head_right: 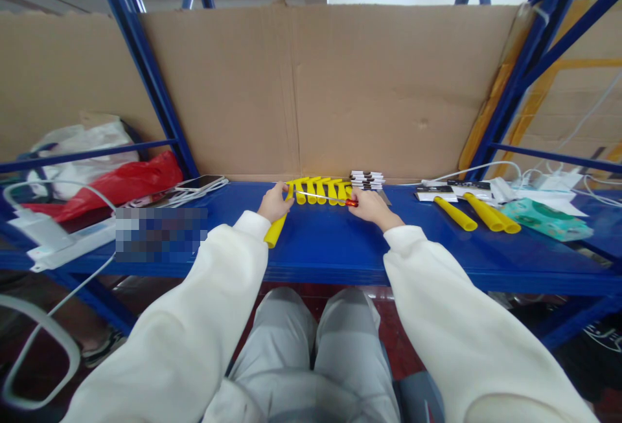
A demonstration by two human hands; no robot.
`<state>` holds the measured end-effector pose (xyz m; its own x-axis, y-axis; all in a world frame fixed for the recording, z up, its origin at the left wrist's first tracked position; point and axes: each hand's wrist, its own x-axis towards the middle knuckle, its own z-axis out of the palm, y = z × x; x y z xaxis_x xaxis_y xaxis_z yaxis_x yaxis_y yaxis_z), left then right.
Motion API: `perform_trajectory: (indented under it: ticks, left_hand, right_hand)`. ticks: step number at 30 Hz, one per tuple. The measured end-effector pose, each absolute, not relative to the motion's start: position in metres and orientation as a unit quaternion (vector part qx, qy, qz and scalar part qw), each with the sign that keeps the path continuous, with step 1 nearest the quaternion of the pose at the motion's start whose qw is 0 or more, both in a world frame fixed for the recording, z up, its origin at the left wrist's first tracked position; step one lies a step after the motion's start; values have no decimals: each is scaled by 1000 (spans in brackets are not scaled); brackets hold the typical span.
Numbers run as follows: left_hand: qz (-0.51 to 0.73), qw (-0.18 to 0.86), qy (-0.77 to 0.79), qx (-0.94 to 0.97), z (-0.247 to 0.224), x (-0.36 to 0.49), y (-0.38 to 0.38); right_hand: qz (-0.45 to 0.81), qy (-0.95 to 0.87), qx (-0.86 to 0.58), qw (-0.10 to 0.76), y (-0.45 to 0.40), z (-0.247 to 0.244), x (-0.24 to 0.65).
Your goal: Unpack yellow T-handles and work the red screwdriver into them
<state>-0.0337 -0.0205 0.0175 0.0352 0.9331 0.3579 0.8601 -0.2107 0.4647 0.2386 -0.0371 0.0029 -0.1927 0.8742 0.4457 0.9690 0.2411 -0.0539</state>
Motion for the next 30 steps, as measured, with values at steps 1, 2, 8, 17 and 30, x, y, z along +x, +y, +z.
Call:
perform_trajectory:
  ticks: [1,2,8,17,30]
  left_hand:
    - [302,60,625,718,17,-34,-20]
    - [302,59,624,718,17,-34,-20]
    - [299,57,621,723,16,-34,-19]
    - [294,56,609,735,16,-34,-19]
    - [298,56,613,730,19,-33,-22]
  right_hand:
    - [-122,-764,-602,199,-37,3,239]
    - [-126,-764,-600,199,-37,3,238]
    - [-155,-772,-592,172,-40,8,236]
    - [-137,-750,-628,155,-40,7,236]
    - [-143,-764,-610,156,-41,8,236]
